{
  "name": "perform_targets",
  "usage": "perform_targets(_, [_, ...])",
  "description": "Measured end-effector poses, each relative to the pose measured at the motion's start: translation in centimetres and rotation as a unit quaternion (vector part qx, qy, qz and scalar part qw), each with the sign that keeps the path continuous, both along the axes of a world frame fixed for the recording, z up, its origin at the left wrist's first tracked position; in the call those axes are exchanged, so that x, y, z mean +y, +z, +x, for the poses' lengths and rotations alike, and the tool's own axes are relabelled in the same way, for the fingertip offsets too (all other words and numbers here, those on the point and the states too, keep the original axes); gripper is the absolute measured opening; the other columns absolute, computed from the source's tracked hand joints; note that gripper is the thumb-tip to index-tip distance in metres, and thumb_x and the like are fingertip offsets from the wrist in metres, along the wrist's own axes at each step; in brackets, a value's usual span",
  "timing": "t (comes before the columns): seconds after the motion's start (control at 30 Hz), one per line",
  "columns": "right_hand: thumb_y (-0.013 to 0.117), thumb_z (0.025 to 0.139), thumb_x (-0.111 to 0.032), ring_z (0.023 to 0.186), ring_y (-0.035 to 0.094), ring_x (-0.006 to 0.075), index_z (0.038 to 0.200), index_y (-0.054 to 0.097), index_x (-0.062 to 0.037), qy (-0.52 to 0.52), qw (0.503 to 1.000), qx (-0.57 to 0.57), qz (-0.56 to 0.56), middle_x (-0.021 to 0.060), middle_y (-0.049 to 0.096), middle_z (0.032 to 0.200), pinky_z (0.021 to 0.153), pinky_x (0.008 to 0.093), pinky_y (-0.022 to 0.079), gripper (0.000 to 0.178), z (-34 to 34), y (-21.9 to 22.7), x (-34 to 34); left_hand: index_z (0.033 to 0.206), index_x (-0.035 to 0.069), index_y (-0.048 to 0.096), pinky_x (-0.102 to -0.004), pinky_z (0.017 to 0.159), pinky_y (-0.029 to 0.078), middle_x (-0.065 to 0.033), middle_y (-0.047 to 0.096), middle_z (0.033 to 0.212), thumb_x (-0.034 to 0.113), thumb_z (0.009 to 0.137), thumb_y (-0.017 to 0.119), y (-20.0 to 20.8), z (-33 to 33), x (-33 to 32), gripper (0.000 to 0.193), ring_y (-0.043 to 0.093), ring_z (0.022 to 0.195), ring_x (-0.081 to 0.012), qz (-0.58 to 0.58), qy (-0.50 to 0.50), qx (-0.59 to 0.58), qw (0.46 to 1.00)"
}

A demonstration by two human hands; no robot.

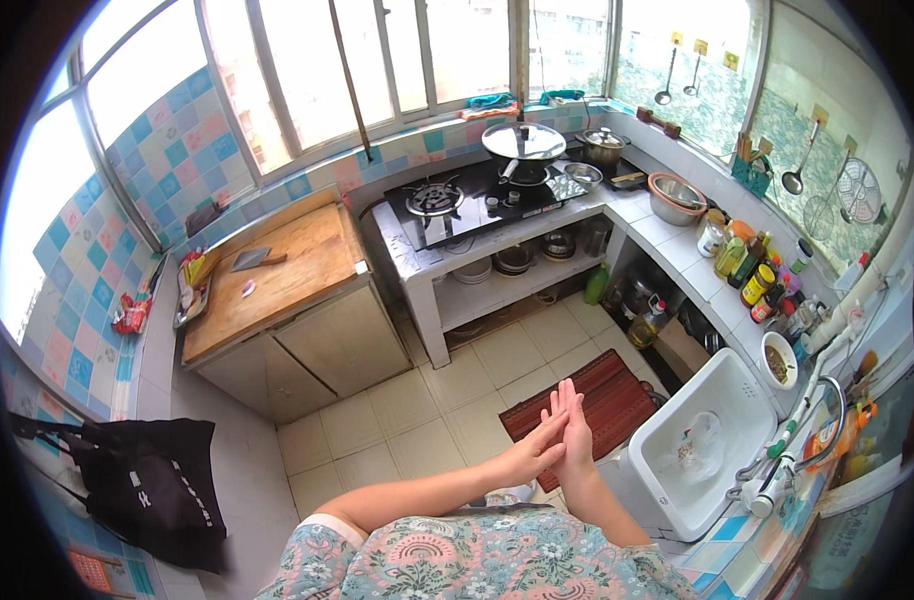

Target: The person prepares and cooks dumplings in a kitchen. They separate frozen dumplings from a plastic bag and place them into a pot of boiling water on an electric stove. The person uses a ladle to stir the contents and covers the pot with a lid. They also store the remaining dumplings in a refrigerator.

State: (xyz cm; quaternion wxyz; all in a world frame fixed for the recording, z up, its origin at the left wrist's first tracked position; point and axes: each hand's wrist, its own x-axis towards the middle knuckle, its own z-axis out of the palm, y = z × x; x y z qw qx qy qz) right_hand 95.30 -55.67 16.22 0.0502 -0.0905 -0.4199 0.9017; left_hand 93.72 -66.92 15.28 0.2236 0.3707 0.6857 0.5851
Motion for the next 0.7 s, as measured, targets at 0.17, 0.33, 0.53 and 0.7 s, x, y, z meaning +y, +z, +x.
perform_targets(0.17, [0.027,0.1,-0.048,0.145,0.001,0.0227,0.149,0.004,-0.0054,-0.046,0.999,0.024,0.017,0.0101,-0.001,0.157,0.117,0.0384,0.005,0.069,-7.9,0.0,9.1,0.147,0.003,0.021,-0.0383,0.113,0.02,-0.0176,0.025,0.15,0.027,0.094,0.053,2.4,-8.8,8.2,0.066,0.022,0.14,-0.0284,-0.044,-0.056,0.003,0.997])
perform_targets(0.33, [0.033,0.101,-0.042,0.144,0.01,0.0231,0.15,0.009,-0.0086,-0.088,0.996,-0.023,-0.004,0.0088,0.006,0.157,0.116,0.0408,0.01,0.064,-12.0,-1.8,15.9,0.143,0.002,0.028,-0.0379,0.11,0.028,-0.0173,0.031,0.144,0.027,0.092,0.058,0.9,-14.3,14.9,0.065,0.031,0.135,-0.0288,-0.063,-0.096,-0.005,0.993])
perform_targets(0.53, [0.038,0.101,-0.036,0.142,0.019,0.0232,0.149,0.015,-0.0065,-0.218,0.968,-0.087,-0.093,0.009,0.013,0.156,0.115,0.0348,0.018,0.061,-15.7,-4.3,20.6,0.141,0.001,0.031,-0.0376,0.106,0.033,-0.0181,0.035,0.139,0.027,0.09,0.062,-1.1,-21.6,21.7,0.065,0.036,0.131,-0.0286,-0.107,-0.211,-0.023,0.971])
perform_targets(0.7, [0.039,0.1,-0.034,0.141,0.022,0.0168,0.149,0.017,-0.01,-0.317,0.942,-0.07,-0.079,0.0027,0.016,0.156,0.104,0.0265,0.026,0.059,-20.1,-5.2,25.2,0.14,0.001,0.033,-0.0352,0.103,0.036,-0.016,0.034,0.141,0.025,0.09,0.062,-0.5,-28.9,28.2,0.063,0.039,0.129,-0.0267,-0.104,-0.34,0.02,0.934])
